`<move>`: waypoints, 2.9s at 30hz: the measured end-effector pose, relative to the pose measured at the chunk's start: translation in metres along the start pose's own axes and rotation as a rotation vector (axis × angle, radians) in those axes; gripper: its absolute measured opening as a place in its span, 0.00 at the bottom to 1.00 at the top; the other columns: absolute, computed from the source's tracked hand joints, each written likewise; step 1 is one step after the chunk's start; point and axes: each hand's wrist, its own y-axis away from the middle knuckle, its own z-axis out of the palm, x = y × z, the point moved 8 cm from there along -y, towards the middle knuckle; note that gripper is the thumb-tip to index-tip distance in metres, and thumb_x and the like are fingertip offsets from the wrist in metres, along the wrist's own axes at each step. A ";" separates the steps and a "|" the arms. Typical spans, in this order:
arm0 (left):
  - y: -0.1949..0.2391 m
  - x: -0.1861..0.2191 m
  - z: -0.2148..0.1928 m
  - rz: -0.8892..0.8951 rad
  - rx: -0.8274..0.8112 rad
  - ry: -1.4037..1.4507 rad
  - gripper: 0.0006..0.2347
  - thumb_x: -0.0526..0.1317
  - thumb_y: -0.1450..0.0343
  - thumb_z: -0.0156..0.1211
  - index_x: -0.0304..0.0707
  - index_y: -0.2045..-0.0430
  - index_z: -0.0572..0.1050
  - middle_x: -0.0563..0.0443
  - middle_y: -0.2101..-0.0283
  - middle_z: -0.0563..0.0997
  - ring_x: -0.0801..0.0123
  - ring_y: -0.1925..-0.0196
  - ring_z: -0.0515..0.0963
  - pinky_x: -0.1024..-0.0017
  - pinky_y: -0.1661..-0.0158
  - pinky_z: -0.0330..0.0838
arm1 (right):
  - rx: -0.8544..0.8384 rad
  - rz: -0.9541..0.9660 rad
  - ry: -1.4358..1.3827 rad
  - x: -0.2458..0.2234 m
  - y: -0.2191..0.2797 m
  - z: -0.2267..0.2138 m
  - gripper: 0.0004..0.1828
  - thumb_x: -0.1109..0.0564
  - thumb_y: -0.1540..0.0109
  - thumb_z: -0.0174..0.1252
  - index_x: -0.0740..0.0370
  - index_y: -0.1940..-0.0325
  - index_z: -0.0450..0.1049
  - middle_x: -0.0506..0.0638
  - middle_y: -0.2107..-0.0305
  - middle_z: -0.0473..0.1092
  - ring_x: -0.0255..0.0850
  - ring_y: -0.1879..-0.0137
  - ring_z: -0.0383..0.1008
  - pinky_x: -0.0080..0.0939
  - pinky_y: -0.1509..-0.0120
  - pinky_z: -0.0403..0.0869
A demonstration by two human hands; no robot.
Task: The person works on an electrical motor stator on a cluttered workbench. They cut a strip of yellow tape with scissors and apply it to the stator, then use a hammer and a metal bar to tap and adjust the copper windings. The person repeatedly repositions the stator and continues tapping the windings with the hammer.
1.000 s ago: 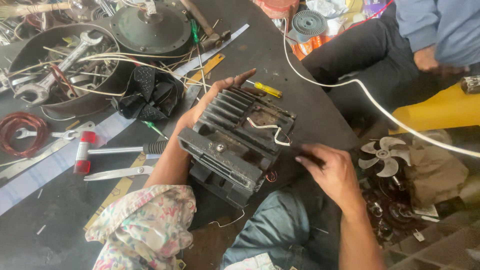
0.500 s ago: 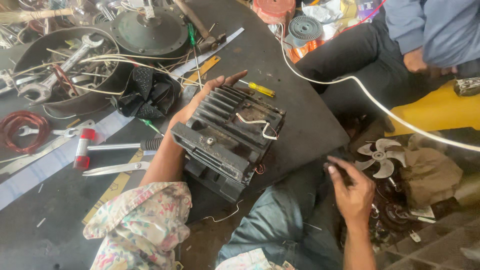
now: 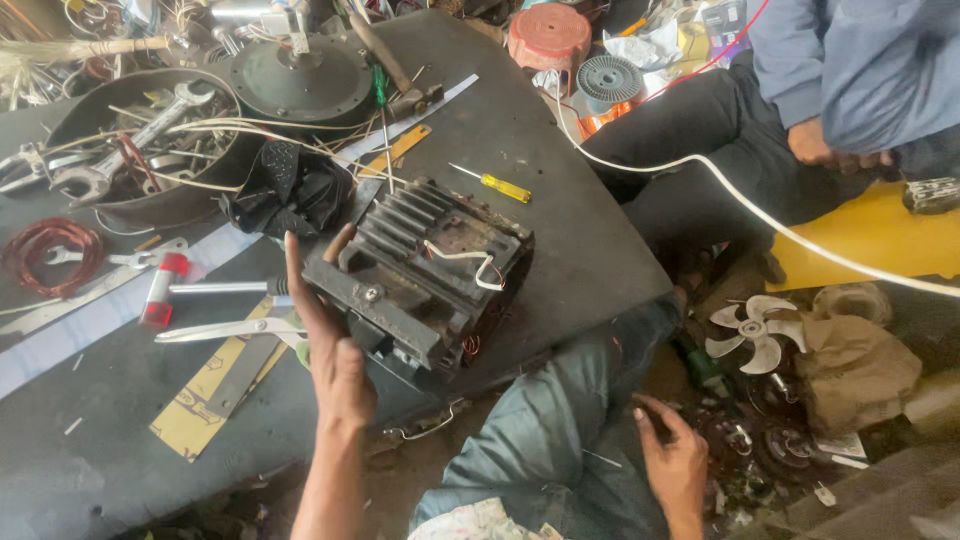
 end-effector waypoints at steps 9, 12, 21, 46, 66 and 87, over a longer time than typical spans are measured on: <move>-0.042 0.004 0.038 0.057 -0.108 -0.515 0.42 0.61 0.22 0.50 0.42 0.22 0.32 0.27 0.35 0.75 0.37 0.32 0.75 0.51 0.33 0.66 | -0.096 -0.037 -0.081 -0.020 0.000 0.017 0.14 0.56 0.41 0.64 0.58 0.51 0.82 0.54 0.70 0.80 0.38 0.79 0.70 0.40 0.70 0.69; -0.070 0.002 0.056 0.007 -0.176 -0.687 0.42 0.58 0.22 0.53 0.39 0.23 0.32 0.22 0.41 0.76 0.30 0.40 0.77 0.49 0.42 0.71 | -0.099 0.002 -0.074 -0.016 0.000 0.017 0.14 0.56 0.41 0.64 0.58 0.51 0.82 0.54 0.73 0.80 0.37 0.79 0.69 0.39 0.71 0.68; -0.144 -0.006 0.126 0.105 -0.427 -1.027 0.45 0.61 0.24 0.52 0.21 0.29 0.32 0.19 0.57 0.80 0.30 0.55 0.82 0.48 0.53 0.75 | -0.111 0.045 -0.114 0.026 0.003 0.038 0.15 0.54 0.39 0.64 0.62 0.51 0.81 0.57 0.79 0.76 0.37 0.74 0.74 0.40 0.67 0.72; -0.163 -0.009 0.157 0.004 -0.663 -1.178 0.45 0.63 0.26 0.48 0.31 0.28 0.30 0.20 0.51 0.78 0.31 0.47 0.78 0.50 0.43 0.69 | -0.157 0.029 -0.297 0.073 -0.009 0.065 0.17 0.50 0.37 0.61 0.67 0.54 0.79 0.55 0.63 0.81 0.42 0.58 0.82 0.40 0.53 0.76; -0.169 -0.019 0.129 0.032 -0.623 -1.145 0.46 0.63 0.26 0.48 0.22 0.29 0.33 0.25 0.57 0.82 0.34 0.53 0.81 0.51 0.46 0.72 | -0.344 -0.555 -0.602 -0.250 -0.123 0.079 0.37 0.40 0.25 0.42 0.67 0.19 0.49 0.62 0.24 0.52 0.50 0.18 0.52 0.47 0.19 0.53; -0.150 0.034 0.114 0.188 -0.744 -1.210 0.37 0.57 0.24 0.49 0.32 0.28 0.43 0.27 0.69 0.81 0.35 0.62 0.82 0.47 0.56 0.74 | -0.224 -0.546 -0.385 -0.256 -0.051 0.095 0.48 0.61 0.42 0.63 0.74 0.24 0.46 0.74 0.36 0.59 0.67 0.33 0.67 0.56 0.32 0.70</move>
